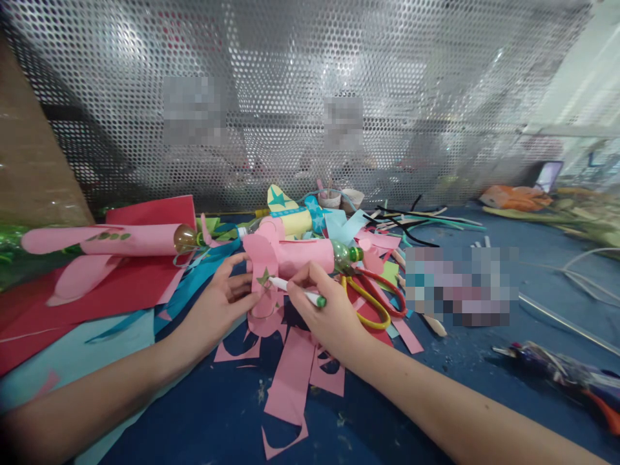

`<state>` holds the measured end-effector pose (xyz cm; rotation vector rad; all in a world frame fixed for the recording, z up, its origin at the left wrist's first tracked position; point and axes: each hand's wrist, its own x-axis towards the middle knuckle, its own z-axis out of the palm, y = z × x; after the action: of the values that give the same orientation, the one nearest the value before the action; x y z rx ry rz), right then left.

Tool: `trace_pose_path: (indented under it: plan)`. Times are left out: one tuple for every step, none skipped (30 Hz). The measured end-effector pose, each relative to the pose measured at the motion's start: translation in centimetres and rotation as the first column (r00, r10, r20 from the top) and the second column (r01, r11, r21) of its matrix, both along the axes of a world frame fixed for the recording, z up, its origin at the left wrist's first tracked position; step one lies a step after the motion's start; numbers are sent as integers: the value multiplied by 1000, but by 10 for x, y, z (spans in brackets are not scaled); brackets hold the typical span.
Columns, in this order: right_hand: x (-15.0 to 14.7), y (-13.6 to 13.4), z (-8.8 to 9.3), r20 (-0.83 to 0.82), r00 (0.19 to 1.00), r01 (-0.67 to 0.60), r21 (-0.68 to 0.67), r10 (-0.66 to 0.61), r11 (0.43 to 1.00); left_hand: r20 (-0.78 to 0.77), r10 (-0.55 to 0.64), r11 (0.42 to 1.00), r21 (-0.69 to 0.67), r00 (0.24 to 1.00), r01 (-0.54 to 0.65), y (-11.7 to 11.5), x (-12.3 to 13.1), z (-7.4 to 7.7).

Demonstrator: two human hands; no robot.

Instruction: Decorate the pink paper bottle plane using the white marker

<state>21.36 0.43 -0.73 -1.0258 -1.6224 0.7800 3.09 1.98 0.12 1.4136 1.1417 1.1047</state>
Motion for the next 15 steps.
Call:
trace_pose_path:
  plan:
    - [0, 0, 0, -1, 1000, -1, 4, 1, 1000, 0, -2, 1000, 2, 1000, 2, 0, 0, 0]
    - [0, 0, -1, -2, 1000, 0, 7, 0, 1000, -1, -3, 1000, 4, 1000, 3, 0, 0, 0]
    - [0, 0, -1, -1, 1000, 4, 9, -4, 1000, -2, -3, 1000, 5, 1000, 3, 0, 0, 0]
    - [0, 1, -1, 0, 1000, 9, 11, -9, 1000, -4, -2, 1000, 5, 1000, 2, 0, 0, 0]
    - [0, 1, -1, 3, 1000, 12, 9, -12, 1000, -4, -2, 1000, 5, 1000, 2, 1, 0, 0]
    - [0, 1, -1, 6, 1000, 13, 7, -13, 1000, -4, -2, 1000, 5, 1000, 2, 1, 0, -1]
    - [0, 0, -1, 9, 1000, 13, 3, -13, 1000, -3, -2, 1000, 4, 1000, 2, 1, 0, -1]
    - [0, 0, 0, 11, 1000, 13, -1, -13, 1000, -1, -3, 1000, 2, 1000, 3, 1, 0, -1]
    - [0, 0, 0, 11, 1000, 15, -2, -15, 1000, 3, -7, 1000, 0, 1000, 7, 1, -1, -1]
    - [0, 0, 0, 12, 1000, 16, -2, -16, 1000, 6, -8, 1000, -3, 1000, 8, 1, -1, -1]
    - [0, 0, 0, 13, 1000, 17, 0, -17, 1000, 7, -8, 1000, -3, 1000, 8, 1, -1, -1]
    - [0, 0, 0, 14, 1000, 17, 2, -17, 1000, 7, -7, 1000, -3, 1000, 7, 1, -1, -1]
    - [0, 1, 0, 17, 1000, 16, 3, -16, 1000, 4, -3, 1000, -1, 1000, 3, 1, -1, -1]
    - [0, 1, 0, 17, 1000, 15, 4, -15, 1000, 2, -2, 1000, 1, 1000, 2, 1, -1, -1]
    - [0, 1, 0, 16, 1000, 16, 6, -16, 1000, 0, -2, 1000, 2, 1000, 2, 1, -1, -1]
